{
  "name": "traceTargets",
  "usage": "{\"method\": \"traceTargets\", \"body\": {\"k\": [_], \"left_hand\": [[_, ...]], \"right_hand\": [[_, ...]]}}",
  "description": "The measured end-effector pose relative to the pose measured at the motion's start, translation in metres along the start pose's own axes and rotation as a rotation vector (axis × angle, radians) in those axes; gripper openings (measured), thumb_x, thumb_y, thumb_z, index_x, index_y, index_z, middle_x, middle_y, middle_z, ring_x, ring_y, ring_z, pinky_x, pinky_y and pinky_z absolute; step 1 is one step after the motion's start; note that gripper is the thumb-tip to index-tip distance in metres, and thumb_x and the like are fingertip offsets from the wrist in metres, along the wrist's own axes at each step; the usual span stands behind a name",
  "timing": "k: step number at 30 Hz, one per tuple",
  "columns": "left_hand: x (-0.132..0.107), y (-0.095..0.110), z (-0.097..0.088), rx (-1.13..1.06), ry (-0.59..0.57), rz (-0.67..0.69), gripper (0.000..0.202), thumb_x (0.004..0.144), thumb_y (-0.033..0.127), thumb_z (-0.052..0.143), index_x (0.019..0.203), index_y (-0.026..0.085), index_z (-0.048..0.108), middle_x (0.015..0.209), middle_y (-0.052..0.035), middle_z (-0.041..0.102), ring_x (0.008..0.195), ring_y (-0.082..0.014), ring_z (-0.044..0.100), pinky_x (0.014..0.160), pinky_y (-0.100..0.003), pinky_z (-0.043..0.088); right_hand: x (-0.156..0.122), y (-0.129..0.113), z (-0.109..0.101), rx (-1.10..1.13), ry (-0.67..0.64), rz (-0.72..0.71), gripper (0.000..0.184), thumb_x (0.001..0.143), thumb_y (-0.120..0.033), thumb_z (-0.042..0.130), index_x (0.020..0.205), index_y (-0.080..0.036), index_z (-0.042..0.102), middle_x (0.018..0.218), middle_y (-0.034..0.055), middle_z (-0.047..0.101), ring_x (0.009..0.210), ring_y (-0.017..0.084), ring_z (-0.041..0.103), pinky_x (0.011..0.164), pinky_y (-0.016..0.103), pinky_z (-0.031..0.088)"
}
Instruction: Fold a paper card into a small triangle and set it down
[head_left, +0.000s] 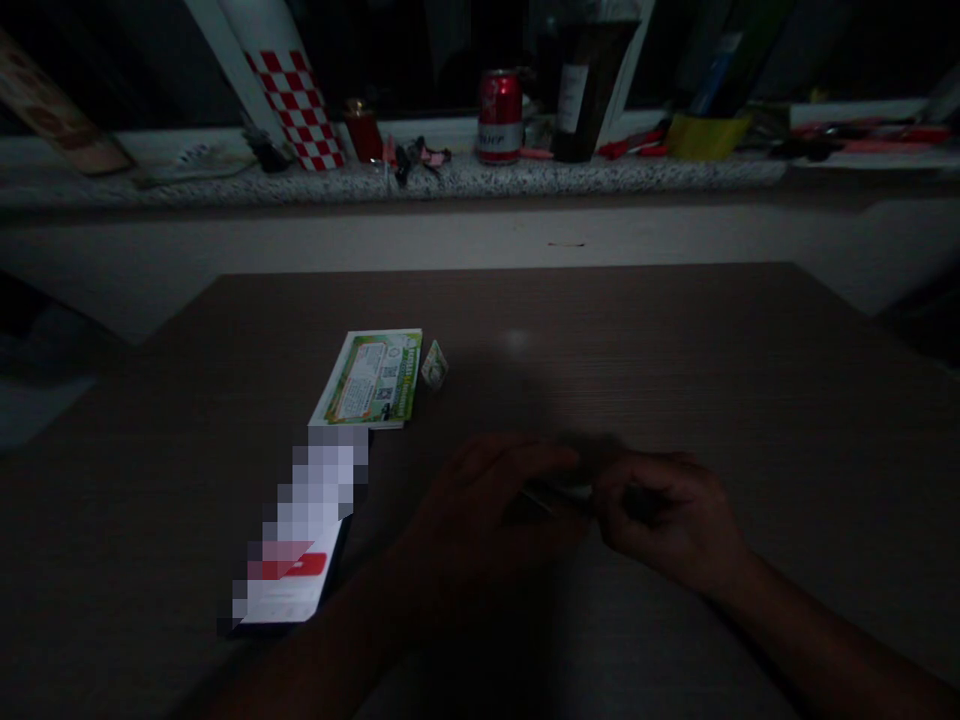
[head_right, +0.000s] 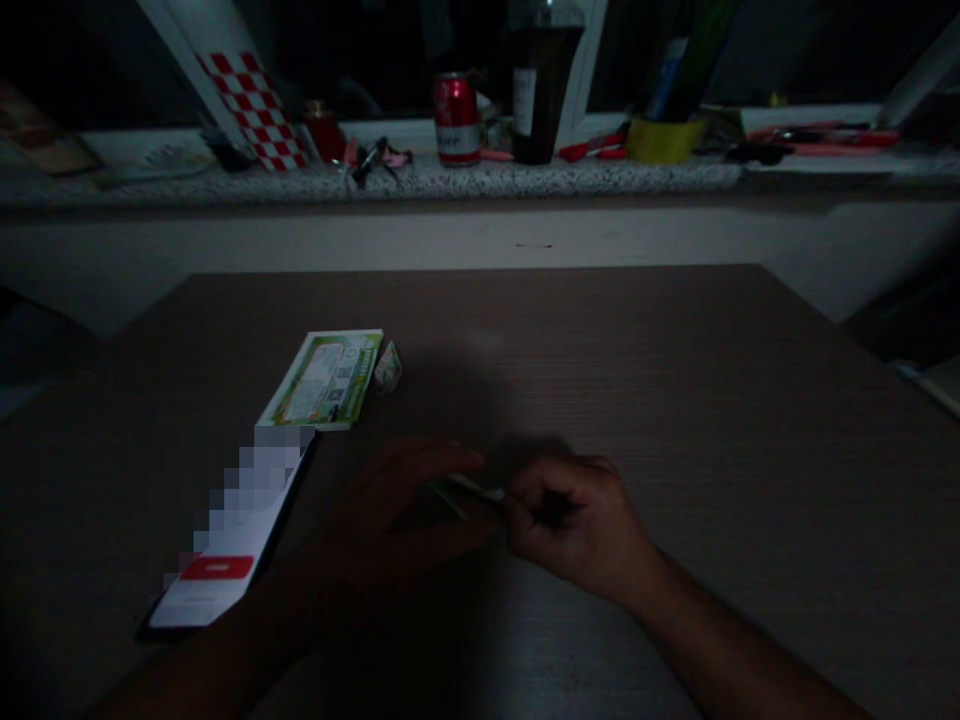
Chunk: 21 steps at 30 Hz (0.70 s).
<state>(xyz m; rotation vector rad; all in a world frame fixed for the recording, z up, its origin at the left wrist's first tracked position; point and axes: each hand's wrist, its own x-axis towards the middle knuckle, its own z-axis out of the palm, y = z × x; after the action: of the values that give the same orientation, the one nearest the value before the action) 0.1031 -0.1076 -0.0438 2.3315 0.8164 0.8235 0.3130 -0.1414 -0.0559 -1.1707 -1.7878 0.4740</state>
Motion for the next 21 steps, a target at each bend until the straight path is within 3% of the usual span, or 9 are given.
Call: {"method": "traceTargets", "body": {"k": [5, 7, 10, 12, 15, 18, 21], "left_hand": [[0.0, -0.001, -0.001, 0.049, 0.002, 0.045, 0.044, 0.084, 0.029, 0.068, 0.124, 0.023, 0.05, 0.117, -0.0044, 0.06, 0.108, -0.0185, 0.057, 0.091, -0.032, 0.048], [0.002, -0.002, -0.001, 0.121, -0.042, 0.072, 0.031, 0.087, 0.025, 0.064, 0.116, 0.021, 0.054, 0.111, -0.0032, 0.063, 0.104, -0.0173, 0.058, 0.089, -0.031, 0.048], [0.006, -0.004, 0.0, 0.268, -0.151, 0.227, 0.016, 0.094, 0.018, 0.051, 0.107, 0.02, 0.06, 0.111, -0.0041, 0.066, 0.105, -0.0192, 0.058, 0.09, -0.035, 0.046], [0.007, -0.007, 0.002, 0.326, -0.22, 0.285, 0.02, 0.094, 0.013, 0.048, 0.11, 0.019, 0.06, 0.115, -0.0053, 0.065, 0.11, -0.021, 0.057, 0.092, -0.038, 0.045], [0.007, -0.009, 0.004, 0.34, -0.314, 0.24, 0.033, 0.093, 0.012, 0.049, 0.125, 0.019, 0.052, 0.127, -0.0067, 0.061, 0.119, -0.0221, 0.053, 0.099, -0.04, 0.042], [0.008, -0.009, 0.005, 0.34, -0.394, 0.212, 0.036, 0.094, 0.012, 0.048, 0.129, 0.019, 0.048, 0.136, -0.0065, 0.055, 0.126, -0.0219, 0.048, 0.105, -0.041, 0.037], [0.009, -0.008, 0.005, 0.336, -0.438, 0.201, 0.032, 0.093, 0.013, 0.049, 0.125, 0.017, 0.051, 0.137, -0.0065, 0.055, 0.128, -0.0214, 0.047, 0.107, -0.04, 0.034]], "right_hand": [[-0.001, 0.002, 0.0, 0.029, -0.022, 0.248, 0.012, 0.072, -0.015, 0.056, 0.06, -0.018, 0.056, 0.05, -0.0047, 0.055, 0.044, 0.008, 0.05, 0.043, 0.017, 0.04], [-0.001, 0.004, 0.0, 0.048, -0.052, 0.349, 0.013, 0.071, -0.016, 0.055, 0.058, -0.018, 0.055, 0.051, -0.0043, 0.053, 0.046, 0.008, 0.049, 0.044, 0.018, 0.04], [-0.002, 0.009, 0.001, 0.041, -0.118, 0.43, 0.015, 0.071, -0.02, 0.055, 0.056, -0.018, 0.053, 0.051, -0.004, 0.05, 0.047, 0.009, 0.046, 0.044, 0.019, 0.037], [-0.003, 0.013, 0.002, 0.007, -0.163, 0.418, 0.016, 0.072, -0.021, 0.055, 0.056, -0.018, 0.053, 0.052, -0.004, 0.049, 0.048, 0.009, 0.045, 0.045, 0.02, 0.036], [-0.005, 0.017, 0.001, -0.034, -0.187, 0.343, 0.013, 0.074, -0.018, 0.057, 0.062, -0.018, 0.054, 0.056, -0.0038, 0.051, 0.051, 0.01, 0.047, 0.047, 0.021, 0.038], [-0.004, 0.017, -0.001, -0.077, -0.157, 0.253, 0.005, 0.077, -0.017, 0.062, 0.08, -0.019, 0.059, 0.067, -0.0024, 0.058, 0.058, 0.011, 0.053, 0.053, 0.023, 0.044], [-0.002, 0.015, -0.003, -0.148, -0.121, 0.082, 0.026, 0.079, -0.019, 0.065, 0.105, -0.021, 0.06, 0.095, 0.0049, 0.065, 0.085, 0.018, 0.061, 0.074, 0.031, 0.051]]}}
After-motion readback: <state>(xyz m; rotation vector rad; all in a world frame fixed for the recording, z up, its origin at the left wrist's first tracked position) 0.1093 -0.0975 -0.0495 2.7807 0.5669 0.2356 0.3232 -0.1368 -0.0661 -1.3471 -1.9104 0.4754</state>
